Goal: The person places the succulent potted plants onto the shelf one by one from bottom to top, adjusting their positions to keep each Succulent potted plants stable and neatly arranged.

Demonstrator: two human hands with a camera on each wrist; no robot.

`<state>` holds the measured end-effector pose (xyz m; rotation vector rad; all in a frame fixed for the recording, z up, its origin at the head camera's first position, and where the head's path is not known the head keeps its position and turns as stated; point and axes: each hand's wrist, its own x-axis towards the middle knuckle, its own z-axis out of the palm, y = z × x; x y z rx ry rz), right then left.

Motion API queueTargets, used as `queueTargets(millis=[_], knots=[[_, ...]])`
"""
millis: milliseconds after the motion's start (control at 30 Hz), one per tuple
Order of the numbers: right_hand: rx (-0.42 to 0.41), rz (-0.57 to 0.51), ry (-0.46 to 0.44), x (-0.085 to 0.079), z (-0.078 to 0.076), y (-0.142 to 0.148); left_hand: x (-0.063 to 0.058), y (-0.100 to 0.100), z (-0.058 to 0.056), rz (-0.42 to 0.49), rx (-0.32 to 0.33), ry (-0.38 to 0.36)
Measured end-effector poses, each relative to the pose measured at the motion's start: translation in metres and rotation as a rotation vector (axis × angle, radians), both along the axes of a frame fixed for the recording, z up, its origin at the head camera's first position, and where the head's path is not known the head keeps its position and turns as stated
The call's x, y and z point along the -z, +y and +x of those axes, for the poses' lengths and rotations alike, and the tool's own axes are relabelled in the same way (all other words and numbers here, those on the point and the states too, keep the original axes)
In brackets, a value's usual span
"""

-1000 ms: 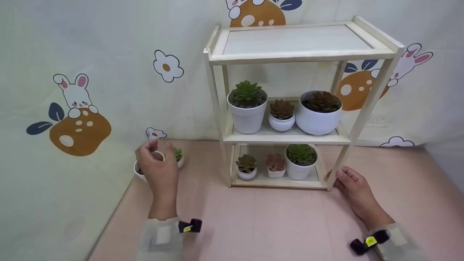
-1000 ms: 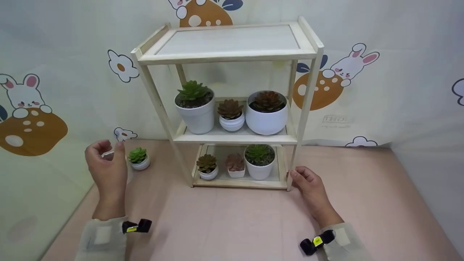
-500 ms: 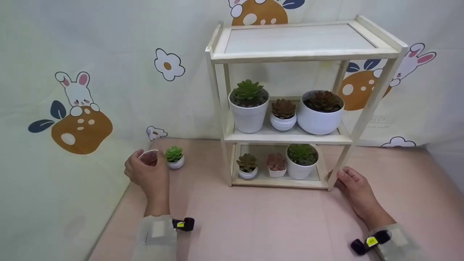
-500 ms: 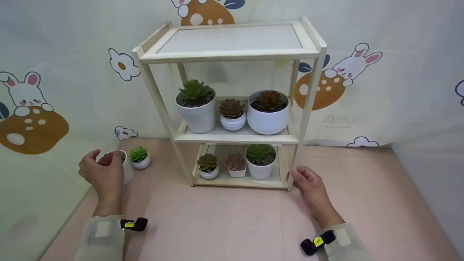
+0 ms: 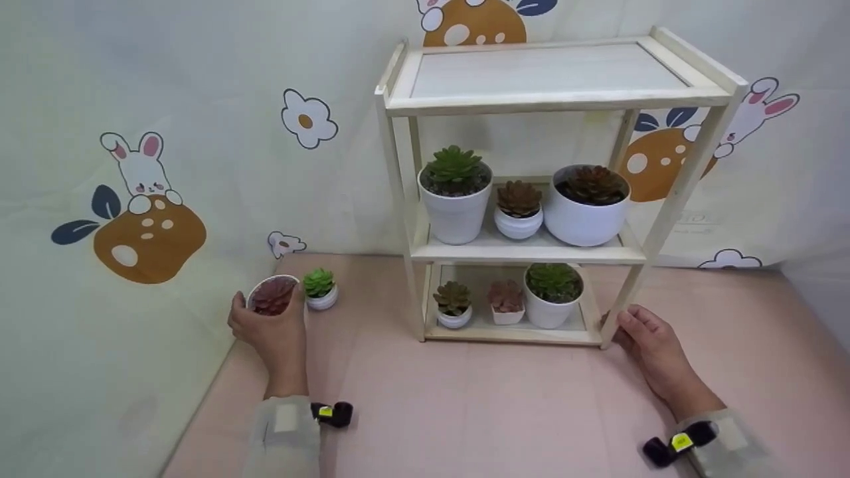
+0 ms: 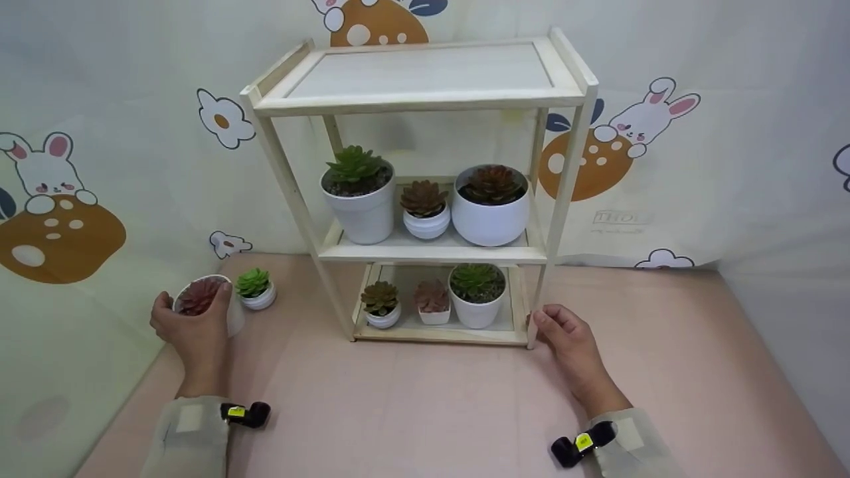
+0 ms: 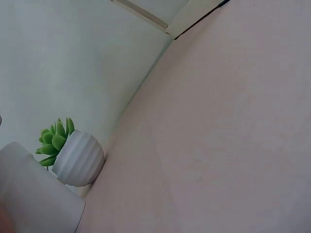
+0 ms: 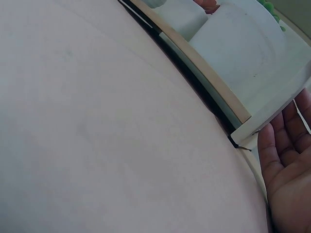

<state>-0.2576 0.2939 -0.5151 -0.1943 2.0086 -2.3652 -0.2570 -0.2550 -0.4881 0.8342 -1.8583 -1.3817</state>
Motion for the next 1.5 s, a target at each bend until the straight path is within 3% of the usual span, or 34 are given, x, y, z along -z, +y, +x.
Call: queueTargets(millis=[233, 500, 800, 1367, 1500], knots=[[0.002, -0.029, 0.015, -0.001, -0.002, -0.001, 0.005, -0.003, -0.005, 0.019, 0.004, 0.024], [0.018, 0.041, -0.007, 0.002, -0.001, 0.000, 0.013, -0.003, -0.003, 0.059, 0.025, 0.004], [0.038, 0.057, -0.036, 0.006, 0.000, -0.004, 0.020, -0.005, 0.000, 0.043, 0.019, 0.009], [0.012, 0.083, -0.013, 0.001, -0.001, 0.002, 0.032, -0.008, -0.014, -0.138, -0.053, 0.061], [0.007, 0.081, -0.012, 0.000, -0.002, 0.002, 0.034, -0.008, -0.012, -0.122, -0.055, 0.049]])
